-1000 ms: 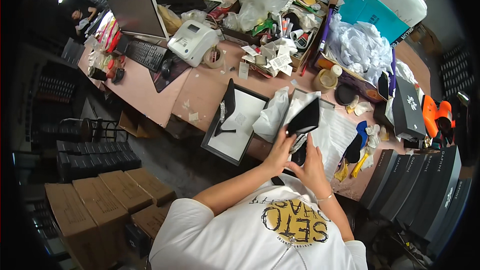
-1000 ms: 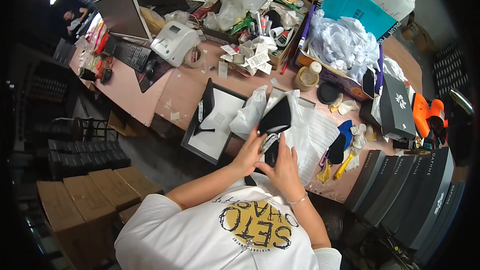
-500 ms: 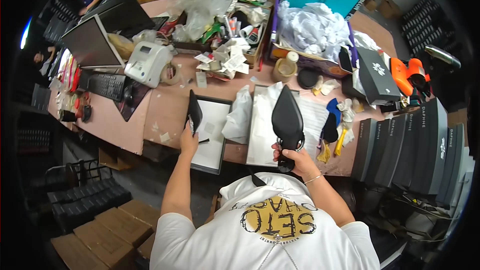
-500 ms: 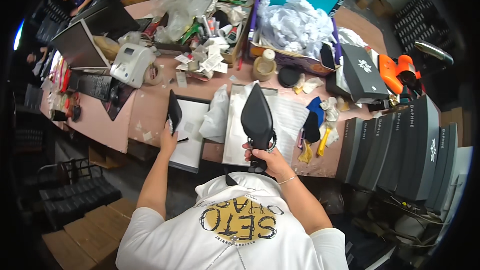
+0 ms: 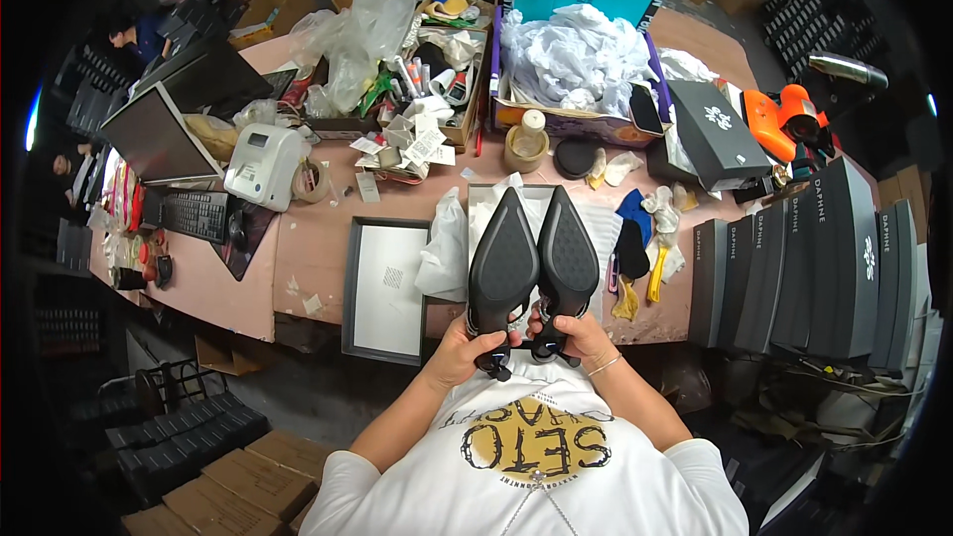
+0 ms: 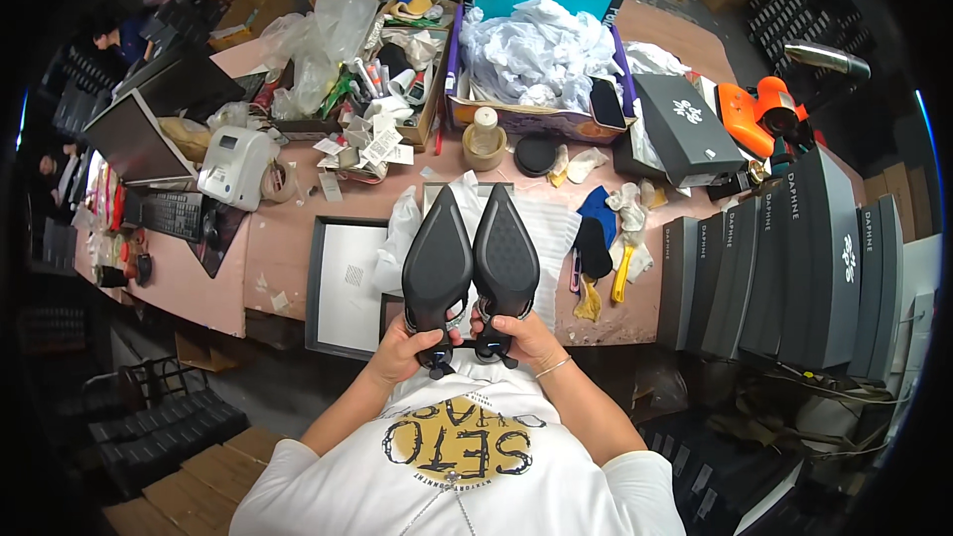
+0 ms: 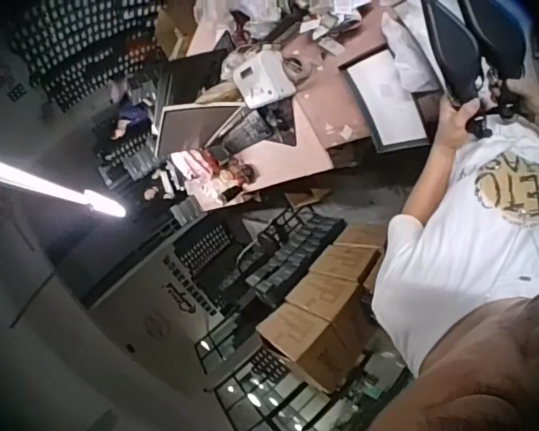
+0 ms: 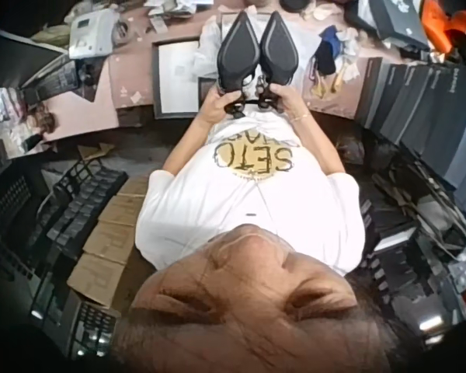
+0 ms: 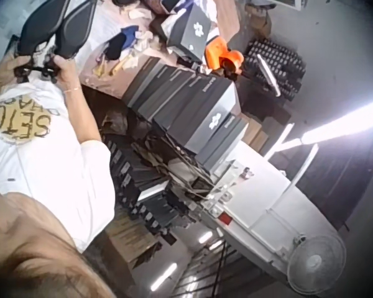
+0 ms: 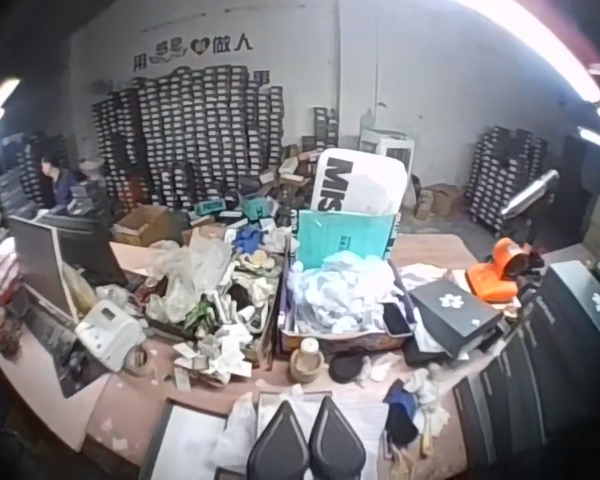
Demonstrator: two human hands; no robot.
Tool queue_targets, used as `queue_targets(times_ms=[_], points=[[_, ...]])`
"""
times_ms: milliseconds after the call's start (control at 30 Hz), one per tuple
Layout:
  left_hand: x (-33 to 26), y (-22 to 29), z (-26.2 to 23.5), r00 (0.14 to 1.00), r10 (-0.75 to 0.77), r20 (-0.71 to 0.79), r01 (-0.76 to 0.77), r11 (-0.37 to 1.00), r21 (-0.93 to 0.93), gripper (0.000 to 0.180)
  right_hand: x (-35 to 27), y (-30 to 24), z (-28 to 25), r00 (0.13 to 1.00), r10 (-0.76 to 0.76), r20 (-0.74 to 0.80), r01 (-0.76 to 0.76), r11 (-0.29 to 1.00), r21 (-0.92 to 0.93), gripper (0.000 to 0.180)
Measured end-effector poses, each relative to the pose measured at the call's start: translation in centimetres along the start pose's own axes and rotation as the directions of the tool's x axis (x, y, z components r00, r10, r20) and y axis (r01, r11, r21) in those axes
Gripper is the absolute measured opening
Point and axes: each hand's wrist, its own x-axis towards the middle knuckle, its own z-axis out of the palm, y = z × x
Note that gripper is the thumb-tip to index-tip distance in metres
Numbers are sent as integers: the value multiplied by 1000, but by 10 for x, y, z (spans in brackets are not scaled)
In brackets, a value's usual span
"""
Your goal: Packing heeled shoes into boxes using protective paper and foam inserts.
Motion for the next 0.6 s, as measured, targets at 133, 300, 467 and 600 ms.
queue_targets(times_ms=[133, 300, 467, 600], points=[[4, -4, 2, 999, -10, -37, 11, 1000, 12, 28, -4, -3, 1, 996, 22, -83, -22, 1000, -10, 43], [6, -3, -7, 996, -4, -92, 10, 998, 70, 25, 21, 8, -33, 940, 118, -319, -226, 918, -327, 46], [2, 8, -6, 998, 13, -67, -4, 990, 138, 28, 32, 14, -47, 949, -184, -257, -79, 648, -758, 66], [-4, 19, -7, 984, -180, 9, 174, 962, 209, 34, 22, -41, 16, 958, -84, -273, -42, 904, -425, 60]])
